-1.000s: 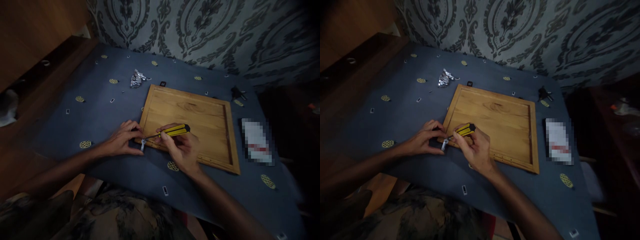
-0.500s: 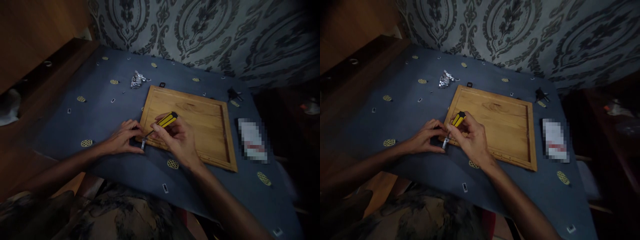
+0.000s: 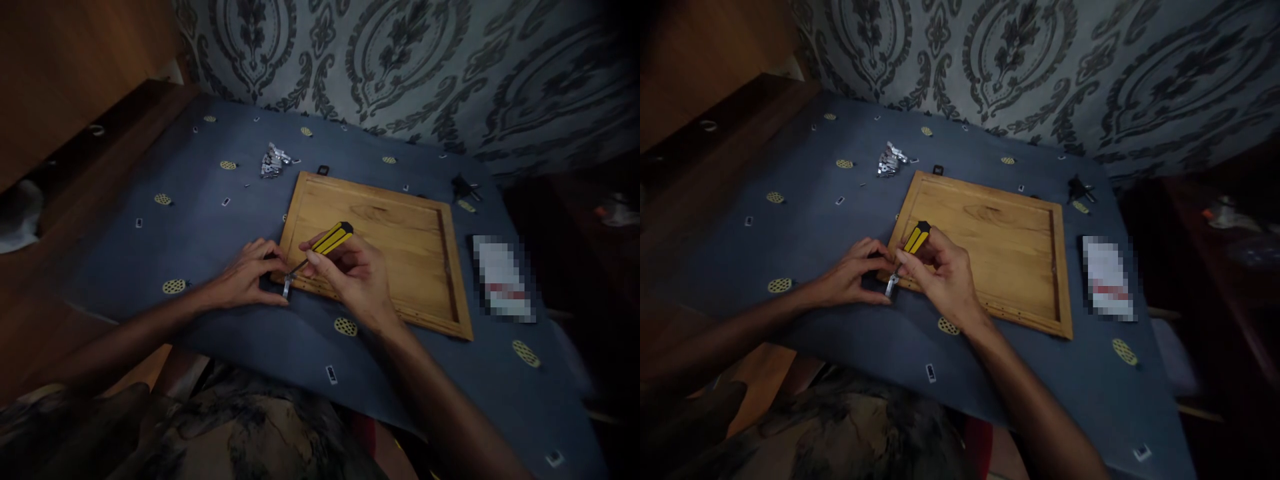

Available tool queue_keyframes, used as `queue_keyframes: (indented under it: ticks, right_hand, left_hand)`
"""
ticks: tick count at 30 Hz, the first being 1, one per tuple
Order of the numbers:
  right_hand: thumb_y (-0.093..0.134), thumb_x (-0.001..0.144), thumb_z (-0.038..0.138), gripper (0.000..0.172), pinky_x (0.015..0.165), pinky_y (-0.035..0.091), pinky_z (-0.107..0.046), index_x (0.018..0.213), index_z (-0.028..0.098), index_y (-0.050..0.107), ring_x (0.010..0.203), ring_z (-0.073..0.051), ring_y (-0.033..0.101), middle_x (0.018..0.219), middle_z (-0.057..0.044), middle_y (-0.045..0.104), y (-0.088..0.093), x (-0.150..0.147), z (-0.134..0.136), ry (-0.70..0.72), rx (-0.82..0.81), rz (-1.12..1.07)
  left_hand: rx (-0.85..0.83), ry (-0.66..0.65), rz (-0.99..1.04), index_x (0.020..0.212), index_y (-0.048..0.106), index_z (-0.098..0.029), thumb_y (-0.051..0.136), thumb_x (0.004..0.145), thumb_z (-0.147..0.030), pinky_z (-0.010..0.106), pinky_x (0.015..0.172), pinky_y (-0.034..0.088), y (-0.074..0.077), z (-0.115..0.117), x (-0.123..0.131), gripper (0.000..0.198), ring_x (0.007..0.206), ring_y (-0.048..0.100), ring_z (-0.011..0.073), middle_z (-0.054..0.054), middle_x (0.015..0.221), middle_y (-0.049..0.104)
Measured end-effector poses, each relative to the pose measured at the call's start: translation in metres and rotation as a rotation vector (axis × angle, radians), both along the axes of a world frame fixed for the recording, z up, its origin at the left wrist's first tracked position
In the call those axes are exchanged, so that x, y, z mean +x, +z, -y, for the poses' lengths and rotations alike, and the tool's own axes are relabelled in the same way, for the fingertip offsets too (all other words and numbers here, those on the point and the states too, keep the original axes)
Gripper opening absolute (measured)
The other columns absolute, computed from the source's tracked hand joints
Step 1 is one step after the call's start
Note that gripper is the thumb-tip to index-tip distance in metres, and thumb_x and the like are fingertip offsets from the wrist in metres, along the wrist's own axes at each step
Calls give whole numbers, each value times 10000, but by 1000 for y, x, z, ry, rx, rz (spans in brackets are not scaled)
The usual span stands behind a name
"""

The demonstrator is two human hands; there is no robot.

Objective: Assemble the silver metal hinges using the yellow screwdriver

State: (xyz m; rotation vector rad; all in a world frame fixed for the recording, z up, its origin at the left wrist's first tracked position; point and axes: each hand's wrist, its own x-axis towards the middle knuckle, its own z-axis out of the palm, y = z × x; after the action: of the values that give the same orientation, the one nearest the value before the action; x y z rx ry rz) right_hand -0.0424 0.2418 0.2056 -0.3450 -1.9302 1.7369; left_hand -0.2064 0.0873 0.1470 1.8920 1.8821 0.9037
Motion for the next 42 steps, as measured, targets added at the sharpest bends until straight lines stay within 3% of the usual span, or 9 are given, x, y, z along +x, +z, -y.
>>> queue_keyframes:
  ticks: [4,10,18,26,34,42]
  right_hand:
    - [883,803,469,327,600,599,-252,872,216,689,587,-116,705,782,20,736,0,1,2,-20,-26,14]
    - [810,884,468,308,674,647,-265,1054,222,736,662,-117,738,859,7,755,0,4,-1,49,9,19]
    - [819,877,427,243,599,595,-251,858,216,699,596,-108,698,783,25,723,-6,1,4,-2,37,-35]
    - [792,911,407,200,598,595,-280,895,230,699,570,-118,687,742,32,722,-6,5,3,-113,93,-93]
    - [753,906,308,106,582,575,-261,893,231,682,572,-106,675,737,45,714,-11,4,2,-94,96,-45]
    - [777,882,320,141,584,565,-256,874,229,670,568,-107,673,718,45,704,-11,2,3,-76,56,-46]
  left_hand:
    - [6,-6,-2,1146,750,-234,852,816,-599,394,965,444,1,0,0,502,1074,555,258,69,1181,630]
    - [0,5,-6,1123,747,-236,853,813,-605,397,959,443,1,0,1,493,1074,554,254,65,1176,633]
    - [7,-3,-8,1116,746,-233,843,823,-608,395,952,443,1,-1,0,486,1063,555,253,62,1148,632]
    - [22,-3,4,1145,751,-232,864,806,-593,396,956,446,-1,0,0,508,1071,560,259,66,1151,627]
    - [27,3,-11,1146,750,-234,845,811,-625,403,954,453,-2,0,0,523,1072,556,260,67,1159,629]
    - [24,-1,7,1140,753,-241,829,825,-631,404,971,449,-2,0,0,508,1084,553,261,66,1160,622]
